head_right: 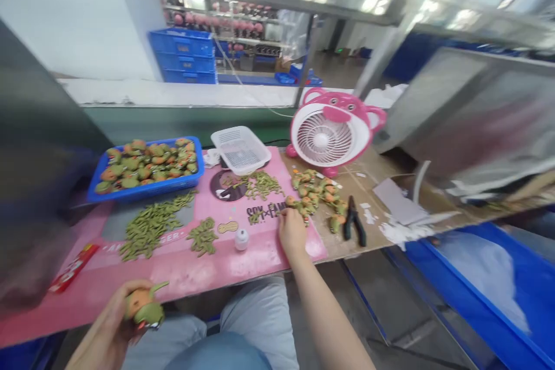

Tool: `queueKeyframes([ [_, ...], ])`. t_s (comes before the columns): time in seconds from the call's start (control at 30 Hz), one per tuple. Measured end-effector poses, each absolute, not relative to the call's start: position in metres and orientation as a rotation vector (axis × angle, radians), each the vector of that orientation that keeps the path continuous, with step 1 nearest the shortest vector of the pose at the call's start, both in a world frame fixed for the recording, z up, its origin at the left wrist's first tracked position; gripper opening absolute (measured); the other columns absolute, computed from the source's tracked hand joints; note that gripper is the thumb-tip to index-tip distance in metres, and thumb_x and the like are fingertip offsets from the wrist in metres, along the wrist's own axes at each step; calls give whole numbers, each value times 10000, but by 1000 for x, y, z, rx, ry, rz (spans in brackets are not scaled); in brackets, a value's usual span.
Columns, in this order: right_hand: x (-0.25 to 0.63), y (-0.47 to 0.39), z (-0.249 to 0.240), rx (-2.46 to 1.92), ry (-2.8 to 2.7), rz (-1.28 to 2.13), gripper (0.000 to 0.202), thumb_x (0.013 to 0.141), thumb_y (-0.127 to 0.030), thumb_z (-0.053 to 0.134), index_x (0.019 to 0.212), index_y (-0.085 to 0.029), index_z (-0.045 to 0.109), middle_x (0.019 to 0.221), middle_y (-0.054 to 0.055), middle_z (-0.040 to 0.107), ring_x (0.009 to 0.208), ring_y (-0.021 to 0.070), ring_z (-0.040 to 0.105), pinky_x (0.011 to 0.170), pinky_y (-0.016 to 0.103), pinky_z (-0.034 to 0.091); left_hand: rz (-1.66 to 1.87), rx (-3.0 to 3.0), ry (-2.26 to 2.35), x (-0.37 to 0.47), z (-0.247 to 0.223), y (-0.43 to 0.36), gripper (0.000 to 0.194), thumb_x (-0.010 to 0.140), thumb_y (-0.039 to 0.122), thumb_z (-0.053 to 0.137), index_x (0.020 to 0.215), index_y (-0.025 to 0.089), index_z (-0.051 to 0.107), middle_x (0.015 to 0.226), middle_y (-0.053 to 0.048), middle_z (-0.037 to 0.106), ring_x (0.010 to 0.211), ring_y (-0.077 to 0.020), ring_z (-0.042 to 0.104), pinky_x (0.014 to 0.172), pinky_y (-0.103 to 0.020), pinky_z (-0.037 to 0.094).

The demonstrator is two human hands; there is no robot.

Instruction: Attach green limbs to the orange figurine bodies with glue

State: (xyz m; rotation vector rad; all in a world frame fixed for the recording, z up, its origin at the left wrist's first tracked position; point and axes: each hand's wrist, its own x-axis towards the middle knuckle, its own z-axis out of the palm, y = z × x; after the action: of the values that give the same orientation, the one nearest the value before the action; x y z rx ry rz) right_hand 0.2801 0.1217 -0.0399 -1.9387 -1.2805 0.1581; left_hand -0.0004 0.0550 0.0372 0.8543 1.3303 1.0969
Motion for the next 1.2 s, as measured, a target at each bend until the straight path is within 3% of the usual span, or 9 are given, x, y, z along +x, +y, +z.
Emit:
queueKeyframes([
  [0.1,251,99,-13,-1744,-1330,218,256,860,-362,428,784,-150,550,719,65,605,617,170,564,568,329,483,1048,823,1238,9,45,49,462,672,635,548,777,185,552,485,33,535,450,-117,417,423,-225,320],
  [0.17,223,78,12,-1584,-1416,282,179,830,-344,483,805,-183,558,740,49,625,642,165,579,595,314,493,962,837,1154,14,49,48,449,702,625,521,789,186,543,504,38,526,459,-106,406,440,-220,310],
  [0.23,197,59,38,-1247,-1548,390,51,822,-208,510,804,-204,557,723,26,626,676,154,587,627,295,496,892,908,1085,17,52,49,434,730,616,492,790,188,532,533,41,517,467,-99,397,446,-219,302],
  [0.33,170,45,61,-949,-1678,471,159,782,-48,533,844,-193,556,705,21,623,662,136,572,594,265,478,862,1034,998,19,55,50,397,775,580,460,788,188,520,555,50,485,485,-95,375,460,-220,295],
  [0.97,164,42,60,-1048,-1934,184,135,766,-2,554,790,-133,577,724,45,629,669,153,404,577,290,379,753,1271,1014,15,54,50,360,867,520,289,809,201,446,632,41,398,574,-128,364,546,-260,316],
  [1.2,165,41,61,-1037,-1972,128,133,770,-2,548,801,-122,595,732,55,639,669,154,405,574,288,376,657,1444,1080,16,59,52,244,832,458,404,831,214,395,628,61,356,585,-141,352,559,-271,318],
])
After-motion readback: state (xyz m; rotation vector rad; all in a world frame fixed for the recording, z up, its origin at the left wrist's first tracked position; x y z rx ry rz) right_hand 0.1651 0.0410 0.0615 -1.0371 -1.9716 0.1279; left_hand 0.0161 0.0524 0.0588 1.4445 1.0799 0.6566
